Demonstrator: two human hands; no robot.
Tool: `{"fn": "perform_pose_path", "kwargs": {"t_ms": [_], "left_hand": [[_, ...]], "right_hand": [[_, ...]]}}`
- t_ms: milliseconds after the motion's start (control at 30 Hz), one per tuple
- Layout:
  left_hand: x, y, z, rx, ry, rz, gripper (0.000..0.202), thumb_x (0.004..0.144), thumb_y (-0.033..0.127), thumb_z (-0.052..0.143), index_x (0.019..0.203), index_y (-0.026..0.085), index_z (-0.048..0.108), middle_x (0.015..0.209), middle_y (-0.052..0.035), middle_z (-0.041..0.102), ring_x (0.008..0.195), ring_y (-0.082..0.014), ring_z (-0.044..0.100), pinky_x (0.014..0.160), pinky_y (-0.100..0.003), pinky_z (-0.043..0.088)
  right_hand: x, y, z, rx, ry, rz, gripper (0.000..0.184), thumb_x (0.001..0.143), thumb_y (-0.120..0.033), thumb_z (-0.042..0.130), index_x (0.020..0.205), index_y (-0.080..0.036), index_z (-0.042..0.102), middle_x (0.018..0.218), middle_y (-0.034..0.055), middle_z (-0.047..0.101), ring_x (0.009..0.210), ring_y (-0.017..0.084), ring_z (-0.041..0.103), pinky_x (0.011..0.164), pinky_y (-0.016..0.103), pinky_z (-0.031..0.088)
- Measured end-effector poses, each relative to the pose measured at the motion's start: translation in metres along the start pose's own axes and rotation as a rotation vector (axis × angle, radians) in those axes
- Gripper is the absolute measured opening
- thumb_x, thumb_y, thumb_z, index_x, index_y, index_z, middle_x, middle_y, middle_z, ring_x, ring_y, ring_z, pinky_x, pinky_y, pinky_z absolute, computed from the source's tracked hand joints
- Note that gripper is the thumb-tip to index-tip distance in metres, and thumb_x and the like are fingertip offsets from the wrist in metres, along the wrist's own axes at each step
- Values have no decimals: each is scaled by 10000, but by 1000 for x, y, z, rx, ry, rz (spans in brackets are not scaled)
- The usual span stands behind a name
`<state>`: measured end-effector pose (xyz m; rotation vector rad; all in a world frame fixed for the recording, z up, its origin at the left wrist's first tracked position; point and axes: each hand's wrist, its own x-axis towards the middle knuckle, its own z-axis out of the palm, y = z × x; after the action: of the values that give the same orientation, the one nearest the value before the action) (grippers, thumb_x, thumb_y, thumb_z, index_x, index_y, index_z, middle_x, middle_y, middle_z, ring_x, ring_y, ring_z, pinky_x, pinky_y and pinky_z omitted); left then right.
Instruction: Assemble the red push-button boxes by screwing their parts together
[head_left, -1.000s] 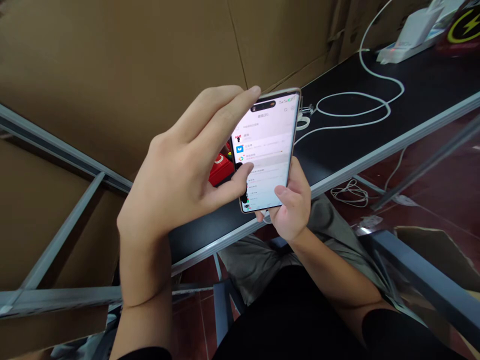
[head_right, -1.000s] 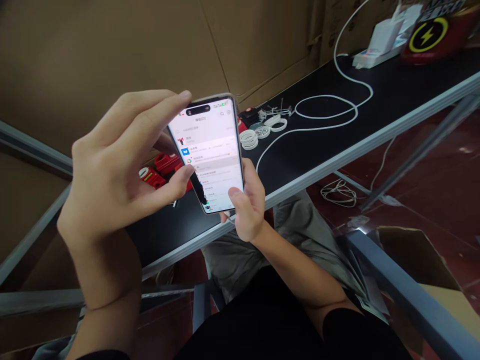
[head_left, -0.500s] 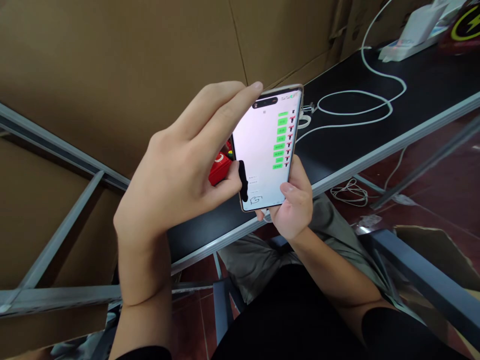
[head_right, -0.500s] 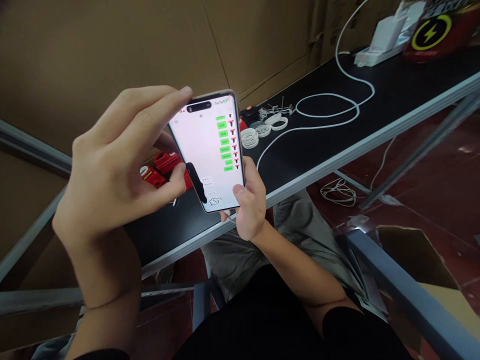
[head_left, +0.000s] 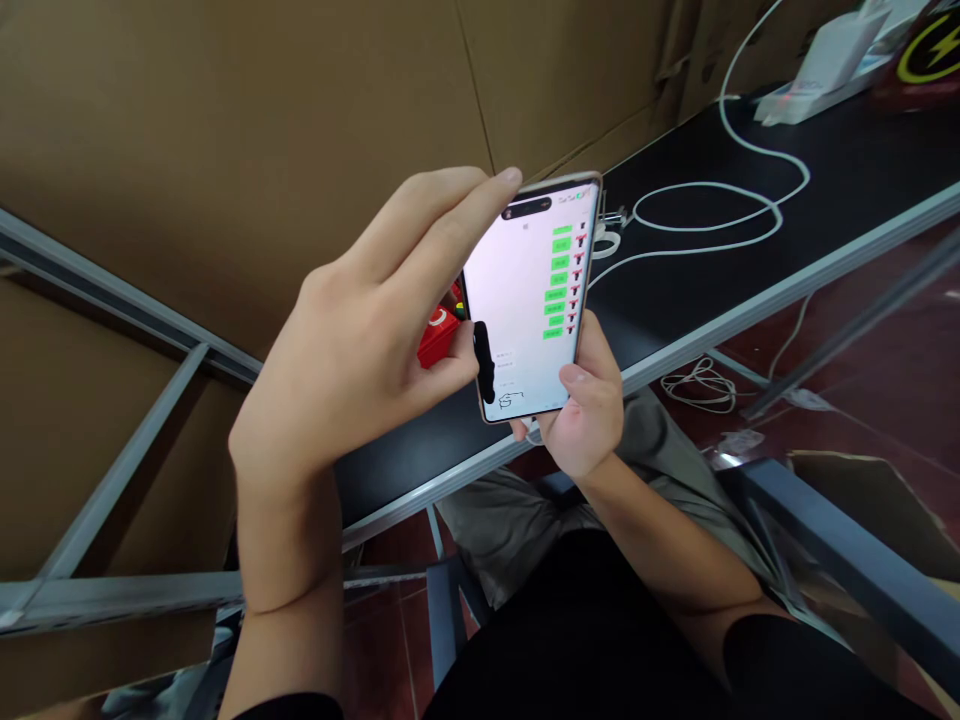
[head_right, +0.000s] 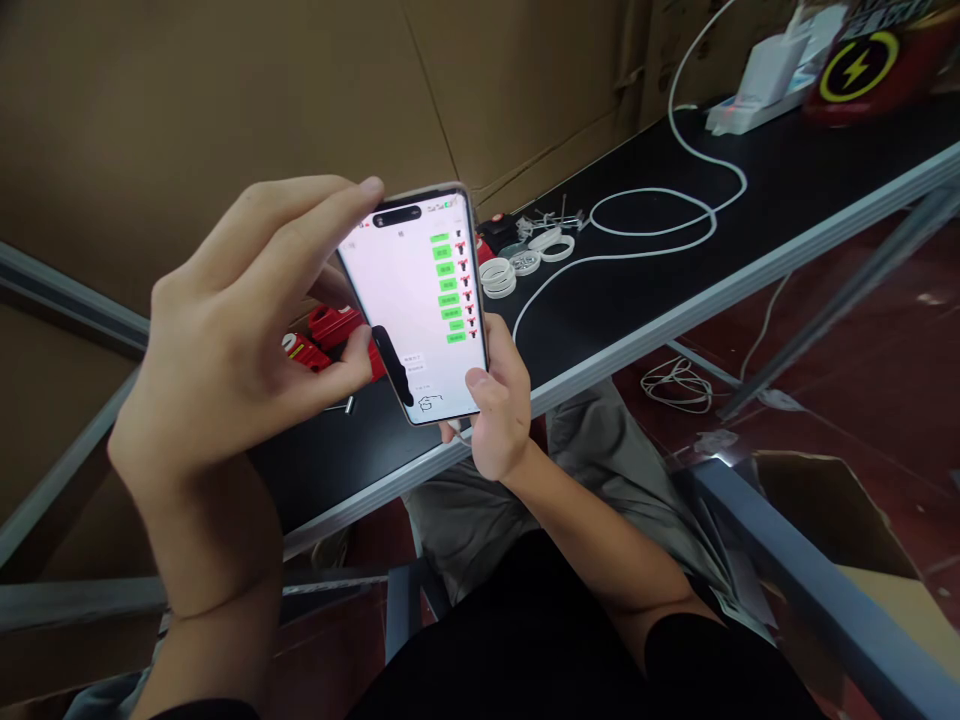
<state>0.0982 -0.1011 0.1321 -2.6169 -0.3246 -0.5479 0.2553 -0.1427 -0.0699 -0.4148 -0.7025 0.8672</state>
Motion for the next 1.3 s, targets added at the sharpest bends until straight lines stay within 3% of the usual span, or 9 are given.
{"fn": "perform_pose_path", "kwargs": {"t_ms": [167,367,600,733,900,1033,1133,1200,1300], "left_hand": [[0,1,0,20,-2,-12,696,1304,238,553,1962,429,430,1876,-14,662,1649,-325,829,1192,-482,852],[0,1,0,36,1,-9,667,1303,229,560,1943,386,451,1878,-4,670,1618,-285,838,1179,-446,841],[0,-4,5,-6,50,42,748,1229,156,549,1945,365,493,1881,-65,708,1567,-308,857,1152,-444,841],[0,-6,5,-13,45,73,779,1217,162,541,1970,346,468,1890,-77,696,1441,-292,899,1097,-447,847],[0,-4,0,-20,12,22,799,1219,126,543,1972,386,477,1903,-66,690,1349,-263,918,1158,-435,816],[-2,-4,3,-65,30,-8,877,1185,191,516,2023,377,342,1864,-55,713,1309,-230,927,1106,-395,812],[-4,-3,7,-136,47,-85,924,1167,216,528,2038,350,251,1867,-58,714,1442,-253,903,1115,-411,814],[-4,-2,7,-164,67,-96,902,1181,261,548,2027,368,255,1886,-56,700,1492,-279,893,1096,-435,824],[-2,-1,5,-118,29,-87,847,1181,257,604,1976,401,349,1892,-63,705,1421,-284,926,1113,-442,819]], "right_hand": [[0,-1,4,14,45,16,571,917,-655,887,1338,-320,694,1032,44,845,837,362,913,486,414,637],[-1,-2,1,-13,46,27,577,944,-687,845,1363,-311,713,1074,69,854,742,303,864,348,291,365],[0,-4,-2,-42,37,38,564,947,-698,853,1342,-324,705,1044,51,825,632,259,792,329,300,386],[0,-4,-2,-72,31,62,581,942,-706,844,1352,-332,674,1070,65,836,733,307,842,376,327,458],[0,-5,-1,-80,-11,67,613,903,-668,909,1345,-333,648,1105,73,864,644,264,758,407,367,514],[0,-6,0,-44,24,28,594,895,-682,930,1295,-331,665,1042,71,828,728,309,823,368,328,444],[0,-6,-2,-36,52,30,507,948,-702,885,1215,-319,684,939,45,752,689,289,806,348,294,372],[0,-6,-2,-69,54,37,482,965,-685,878,1211,-318,685,930,42,753,673,283,797,362,305,400],[1,-6,-2,-75,39,33,560,917,-658,918,1305,-336,672,1023,63,829,794,348,870,447,393,573]]}}
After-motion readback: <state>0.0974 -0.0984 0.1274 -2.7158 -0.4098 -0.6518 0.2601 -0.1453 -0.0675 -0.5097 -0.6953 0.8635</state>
